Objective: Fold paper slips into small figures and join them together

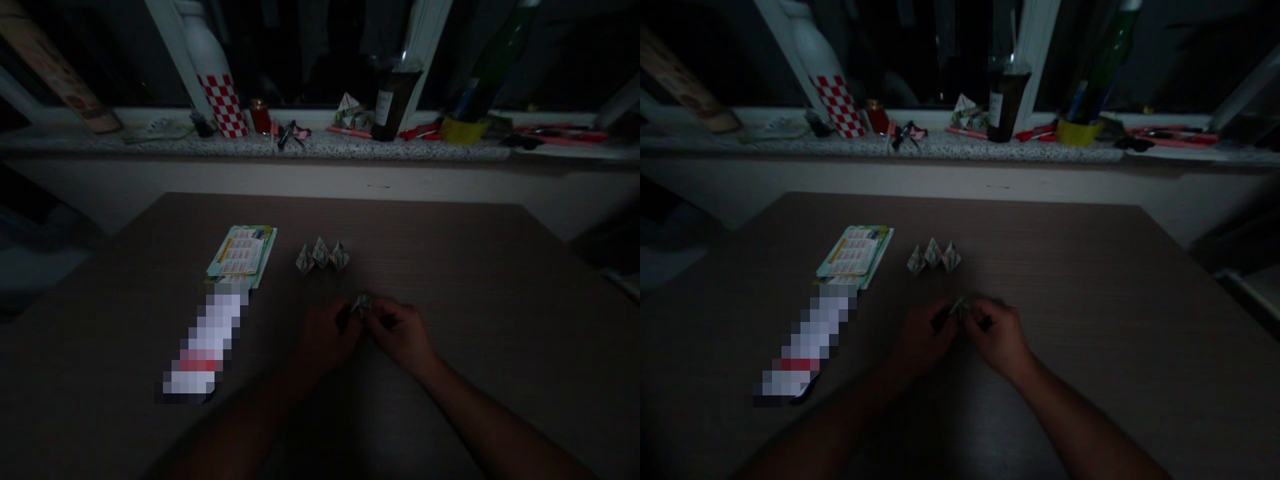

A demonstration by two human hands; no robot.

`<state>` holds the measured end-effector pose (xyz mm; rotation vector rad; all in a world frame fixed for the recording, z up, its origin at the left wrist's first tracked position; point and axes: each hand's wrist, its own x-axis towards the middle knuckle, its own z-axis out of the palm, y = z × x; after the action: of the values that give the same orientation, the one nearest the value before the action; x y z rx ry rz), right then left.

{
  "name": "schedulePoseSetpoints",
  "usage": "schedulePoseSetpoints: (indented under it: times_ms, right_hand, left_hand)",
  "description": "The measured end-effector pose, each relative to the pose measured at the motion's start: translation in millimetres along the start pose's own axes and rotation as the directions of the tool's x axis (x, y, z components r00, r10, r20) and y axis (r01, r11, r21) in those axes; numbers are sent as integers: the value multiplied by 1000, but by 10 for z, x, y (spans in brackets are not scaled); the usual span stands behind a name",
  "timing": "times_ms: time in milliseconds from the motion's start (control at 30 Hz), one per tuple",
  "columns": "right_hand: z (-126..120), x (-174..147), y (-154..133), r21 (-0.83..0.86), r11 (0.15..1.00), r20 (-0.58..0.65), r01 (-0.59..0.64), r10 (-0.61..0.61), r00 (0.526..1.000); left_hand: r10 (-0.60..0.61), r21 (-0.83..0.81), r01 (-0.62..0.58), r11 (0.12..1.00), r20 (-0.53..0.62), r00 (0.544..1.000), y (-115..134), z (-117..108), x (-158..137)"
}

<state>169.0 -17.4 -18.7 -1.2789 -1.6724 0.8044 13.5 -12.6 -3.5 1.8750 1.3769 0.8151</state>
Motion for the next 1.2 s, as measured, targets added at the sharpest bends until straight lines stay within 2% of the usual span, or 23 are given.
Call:
schedulePoseSetpoints:
  times_ms: [67,167,333,533,733,867,967,1100,1200]
  right_hand:
    - [1,2,-1,-45,999,2,27,-26,1000]
    - [-2,-4,17,-88,996,15,31,-30,999]
    - [-1,-17,51,-112,994,6,2,-1,1000]
    - [-2,-16,46,-41,997,-5,-60,60,998]
    - [-5,-27,13,42,991,29,-124,122,992]
    - [0,-31,25,68,991,23,-116,115,993]
    - [14,-34,50,131,985,23,-113,111,994]
    - [-3,-41,39,121,993,-70,-7,15,997]
    - [-54,-47,-9,13,980,-90,199,-197,976]
  left_hand:
    - [5,8,-4,1000,-23,1000,17,19,-7]
    - [4,23,-4,1000,2,1000,27,30,-5]
    - [-87,20,87,996,-6,996,30,28,13]
    - [-122,1,122,993,-47,991,6,56,7]
    - [-143,-35,142,989,-22,990,20,45,-13]
    - [-127,-174,129,976,24,992,-3,36,-27]
    - [-118,-328,134,935,67,991,-34,36,-25]
    - [-159,-483,167,860,58,986,-66,33,14]
    - [-201,-557,187,809,36,979,-89,37,46]
